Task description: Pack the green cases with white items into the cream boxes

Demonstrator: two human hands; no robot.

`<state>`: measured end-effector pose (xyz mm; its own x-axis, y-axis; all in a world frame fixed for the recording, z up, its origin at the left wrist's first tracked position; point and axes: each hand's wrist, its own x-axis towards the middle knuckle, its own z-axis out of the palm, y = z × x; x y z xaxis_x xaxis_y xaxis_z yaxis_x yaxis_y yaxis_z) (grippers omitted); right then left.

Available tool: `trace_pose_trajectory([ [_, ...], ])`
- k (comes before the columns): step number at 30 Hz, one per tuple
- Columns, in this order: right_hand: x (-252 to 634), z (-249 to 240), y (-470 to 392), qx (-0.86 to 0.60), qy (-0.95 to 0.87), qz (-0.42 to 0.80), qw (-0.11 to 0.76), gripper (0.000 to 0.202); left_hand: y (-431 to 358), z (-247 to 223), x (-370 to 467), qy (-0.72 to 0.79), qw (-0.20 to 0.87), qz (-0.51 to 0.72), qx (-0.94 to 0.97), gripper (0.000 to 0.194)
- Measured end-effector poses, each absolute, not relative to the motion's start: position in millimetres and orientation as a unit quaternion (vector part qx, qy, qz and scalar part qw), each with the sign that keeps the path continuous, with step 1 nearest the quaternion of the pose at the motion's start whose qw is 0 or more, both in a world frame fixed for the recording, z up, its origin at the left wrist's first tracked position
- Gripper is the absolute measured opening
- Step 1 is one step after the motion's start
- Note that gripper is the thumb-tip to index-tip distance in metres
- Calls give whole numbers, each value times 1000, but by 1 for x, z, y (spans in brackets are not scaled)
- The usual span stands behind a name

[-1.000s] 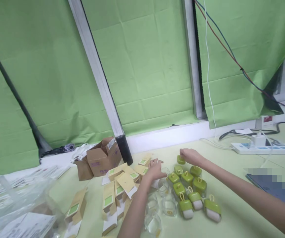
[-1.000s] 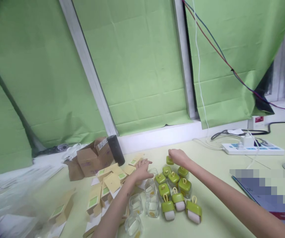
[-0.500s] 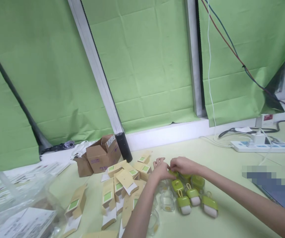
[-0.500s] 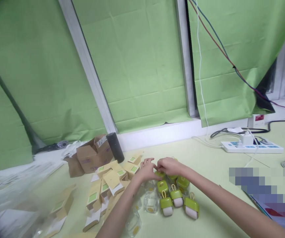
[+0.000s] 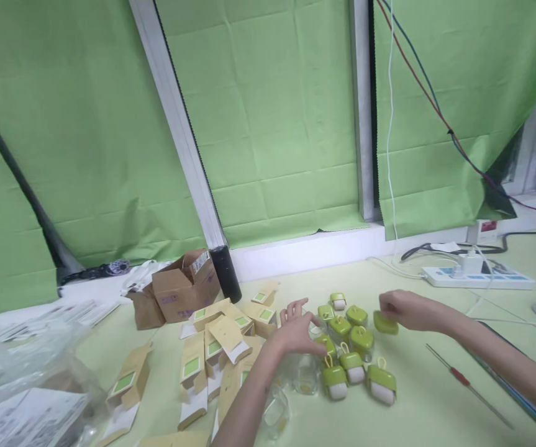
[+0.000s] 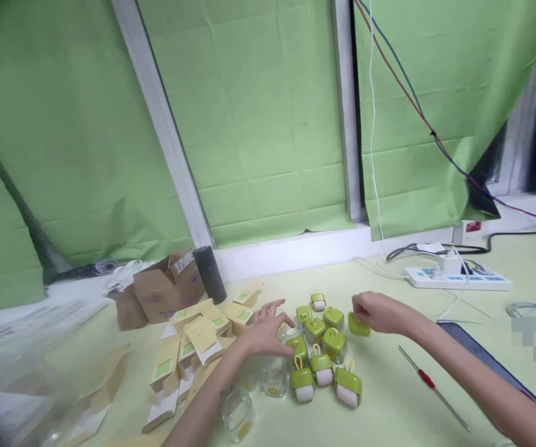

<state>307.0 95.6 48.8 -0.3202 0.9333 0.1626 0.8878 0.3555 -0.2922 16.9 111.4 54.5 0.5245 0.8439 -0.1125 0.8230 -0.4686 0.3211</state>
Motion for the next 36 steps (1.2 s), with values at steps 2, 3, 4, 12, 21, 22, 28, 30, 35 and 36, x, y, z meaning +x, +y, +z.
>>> trace_pose_trajectory([
  [2,308,43,85,-561,-812,84,135,17,103,53,17,480,174,21,860,54],
  [3,303,42,81,-556,-816,83,136,14,100,52,18,478,173,17,861,54],
  [4,294,42,77,-547,-821,80,144,12,98,52,19,476,171,14,862,55],
  [12,191,37,78,-430,-875,103,198,14,95,52,23,461,153,-6,874,52],
  [21,192,35,77,-468,-829,111,284,22,97,45,26,459,125,21,879,50],
  [22,197,39,76,-473,-824,110,291,22,98,45,25,459,127,18,879,55],
  [28,268,50,58,-514,-815,104,247,16,105,52,33,454,140,26,880,72],
  [30,289,43,49,-529,-813,98,224,18,106,51,43,460,129,50,877,61],
  [35,292,34,51,-514,-827,114,197,14,109,41,69,489,91,84,863,50],
  [36,285,36,58,-508,-829,114,203,16,109,39,72,498,83,88,858,50],
])
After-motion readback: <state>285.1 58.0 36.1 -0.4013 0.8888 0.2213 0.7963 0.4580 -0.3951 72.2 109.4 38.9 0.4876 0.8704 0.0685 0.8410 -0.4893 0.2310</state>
